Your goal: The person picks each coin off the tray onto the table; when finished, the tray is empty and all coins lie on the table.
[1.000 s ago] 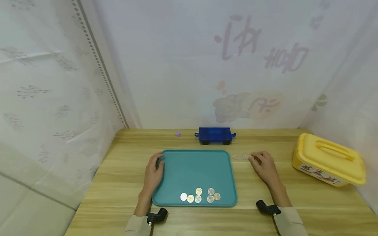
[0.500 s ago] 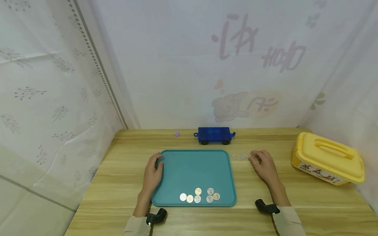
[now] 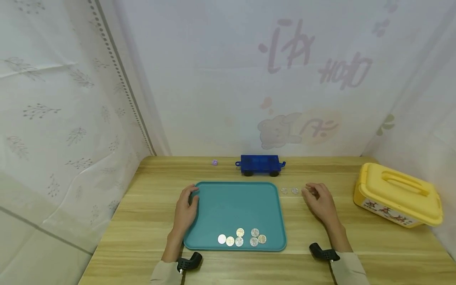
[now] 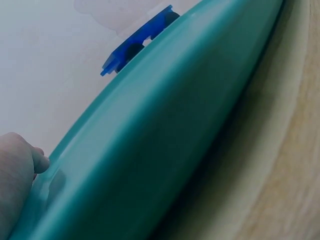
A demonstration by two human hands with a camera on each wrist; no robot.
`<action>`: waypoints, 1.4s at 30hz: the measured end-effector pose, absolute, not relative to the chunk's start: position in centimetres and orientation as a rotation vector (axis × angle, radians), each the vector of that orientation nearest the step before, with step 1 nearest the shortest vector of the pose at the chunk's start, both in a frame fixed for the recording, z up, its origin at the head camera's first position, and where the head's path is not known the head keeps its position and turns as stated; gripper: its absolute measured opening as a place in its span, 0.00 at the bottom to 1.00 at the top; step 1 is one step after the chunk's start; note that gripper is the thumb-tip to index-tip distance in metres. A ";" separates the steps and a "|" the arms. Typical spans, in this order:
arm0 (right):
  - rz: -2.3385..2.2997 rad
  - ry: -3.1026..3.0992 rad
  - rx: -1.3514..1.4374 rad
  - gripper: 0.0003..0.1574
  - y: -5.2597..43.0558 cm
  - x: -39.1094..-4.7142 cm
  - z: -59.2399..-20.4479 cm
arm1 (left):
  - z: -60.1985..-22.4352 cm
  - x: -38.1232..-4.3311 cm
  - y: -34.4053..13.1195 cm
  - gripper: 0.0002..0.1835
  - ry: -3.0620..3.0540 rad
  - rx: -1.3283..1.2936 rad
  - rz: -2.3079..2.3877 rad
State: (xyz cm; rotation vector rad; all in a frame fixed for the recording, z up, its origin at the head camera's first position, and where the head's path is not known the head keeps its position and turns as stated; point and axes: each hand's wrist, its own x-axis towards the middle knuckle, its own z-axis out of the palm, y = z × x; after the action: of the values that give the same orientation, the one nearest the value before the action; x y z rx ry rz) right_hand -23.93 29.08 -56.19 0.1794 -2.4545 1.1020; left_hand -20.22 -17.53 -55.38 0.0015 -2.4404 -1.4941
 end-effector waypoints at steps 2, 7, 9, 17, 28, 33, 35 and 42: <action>1.111 -2.448 0.178 0.18 29.0 -23.8 -56.3 | -55.5 -20.2 -17.6 0.14 -2.441 0.001 -1.483; 1.131 -2.413 0.209 0.16 28.8 -23.6 -56.4 | -55.5 -20.0 -17.7 0.14 -2.425 -0.009 -1.454; 1.140 -2.391 0.228 0.16 28.8 -23.6 -56.2 | -55.4 -20.0 -17.6 0.14 -2.419 -0.013 -1.455; 1.187 -2.450 0.317 0.17 27.1 -22.8 -53.3 | -55.2 -20.4 -17.1 0.14 -2.426 -0.005 -1.510; 1.013 -2.418 0.799 0.20 22.0 -19.3 -51.8 | -54.9 -20.2 -17.3 0.13 -2.412 0.005 -1.499; 0.911 -2.481 0.930 0.18 20.3 -17.3 -52.1 | -54.8 -20.3 -17.3 0.13 -2.419 0.014 -1.513; 0.878 -2.524 0.973 0.16 19.7 -16.4 -52.2 | -54.8 -20.2 -17.3 0.13 -2.424 0.020 -1.519; 0.744 -2.672 1.040 0.12 18.3 -14.7 -52.8 | -55.0 -20.2 -17.3 0.13 -2.418 0.008 -1.510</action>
State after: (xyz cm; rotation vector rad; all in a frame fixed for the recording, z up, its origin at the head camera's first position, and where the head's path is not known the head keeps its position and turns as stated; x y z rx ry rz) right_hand -14.67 18.32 -52.79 1.0402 -2.6719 0.7436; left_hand -20.18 -17.33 -55.04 0.0083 -2.4176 -1.5097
